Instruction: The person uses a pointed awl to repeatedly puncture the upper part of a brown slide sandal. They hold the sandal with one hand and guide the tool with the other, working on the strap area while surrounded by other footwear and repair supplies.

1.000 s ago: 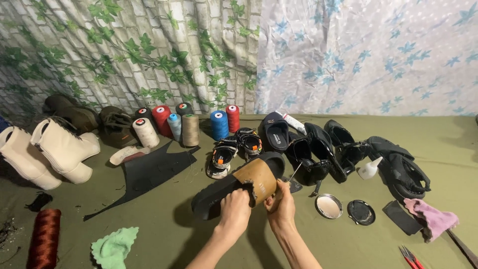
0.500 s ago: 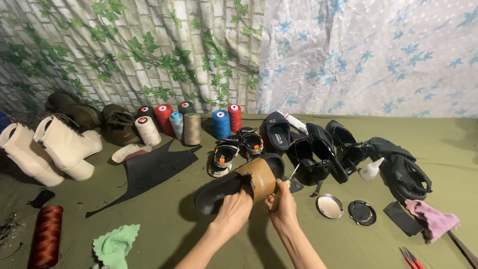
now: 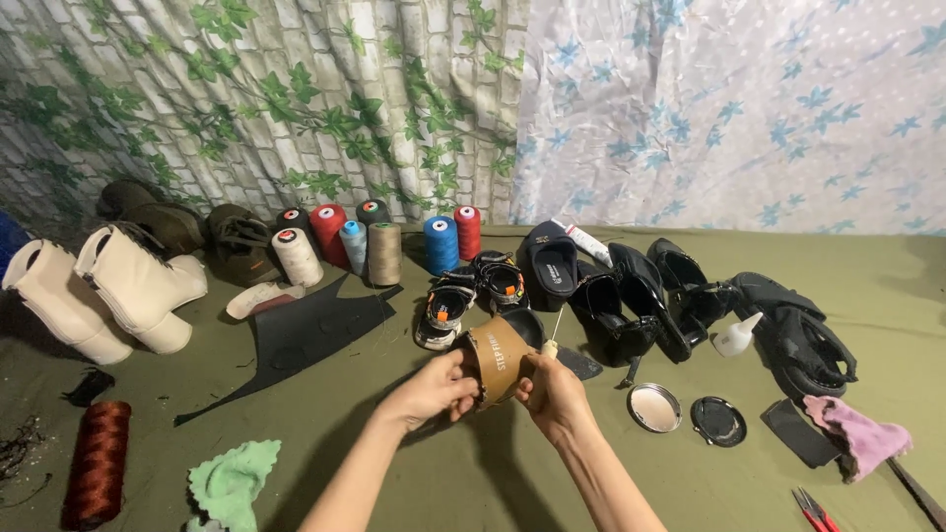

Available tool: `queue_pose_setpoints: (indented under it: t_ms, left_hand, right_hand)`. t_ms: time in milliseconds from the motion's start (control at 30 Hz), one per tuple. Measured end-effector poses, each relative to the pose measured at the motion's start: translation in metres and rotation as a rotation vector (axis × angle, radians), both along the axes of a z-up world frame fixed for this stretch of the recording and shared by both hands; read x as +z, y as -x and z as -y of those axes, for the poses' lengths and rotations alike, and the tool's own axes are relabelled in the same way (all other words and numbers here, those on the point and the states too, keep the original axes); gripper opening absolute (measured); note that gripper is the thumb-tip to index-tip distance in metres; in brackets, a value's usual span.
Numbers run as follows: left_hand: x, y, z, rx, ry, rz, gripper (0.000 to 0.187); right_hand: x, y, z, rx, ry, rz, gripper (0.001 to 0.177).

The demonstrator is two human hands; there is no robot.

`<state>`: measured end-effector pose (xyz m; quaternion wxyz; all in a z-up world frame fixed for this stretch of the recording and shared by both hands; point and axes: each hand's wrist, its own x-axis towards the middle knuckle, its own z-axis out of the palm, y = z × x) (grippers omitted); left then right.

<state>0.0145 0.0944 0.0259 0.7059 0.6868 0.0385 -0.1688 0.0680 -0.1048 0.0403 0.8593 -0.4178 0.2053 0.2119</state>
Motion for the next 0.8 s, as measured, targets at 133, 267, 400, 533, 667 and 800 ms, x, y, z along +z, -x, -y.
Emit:
queue_pose_setpoints:
  t_ms: [133, 267, 400, 533, 667, 800]
  left_hand:
    - [0.014, 0.009, -0.025, -0.086, 0.082, -0.006, 0.005]
    - [0.033, 0.020, -0.040, -0.025, -0.115, 0.076, 0.022]
    - [0.064, 0.041, -0.062, 0.001, -0.320, 0.128, 0.027]
    - [0.055, 0.060, -0.102, 0.093, -0.345, 0.115, 0.024]
    - [0.016, 0.062, -0.112, 0.412, -0.968, 0.096, 0.029]
    - [0.042, 0.060, -0.044, 0.316, -0.674, 0.208, 0.022]
  right_hand:
    - [0.005, 0.000, 0.000, 0.047, 0.009, 0.029, 0.012]
    - [0.002, -0.004, -0.002, -0.004, -0.027, 0.038, 0.017]
    - [-0.009, -0.007, -0.001, -0.035, -0.025, 0.006, 0.017]
    - [-0.006, -0.005, 0.002, -0.039, -0.039, 0.027, 0.014]
    - [-0.004, -0.001, 0.000, 0.038, 0.022, 0.096, 0.032]
    - [-0.012, -0.003, -0.009, 0.085, 0.066, 0.087, 0.032]
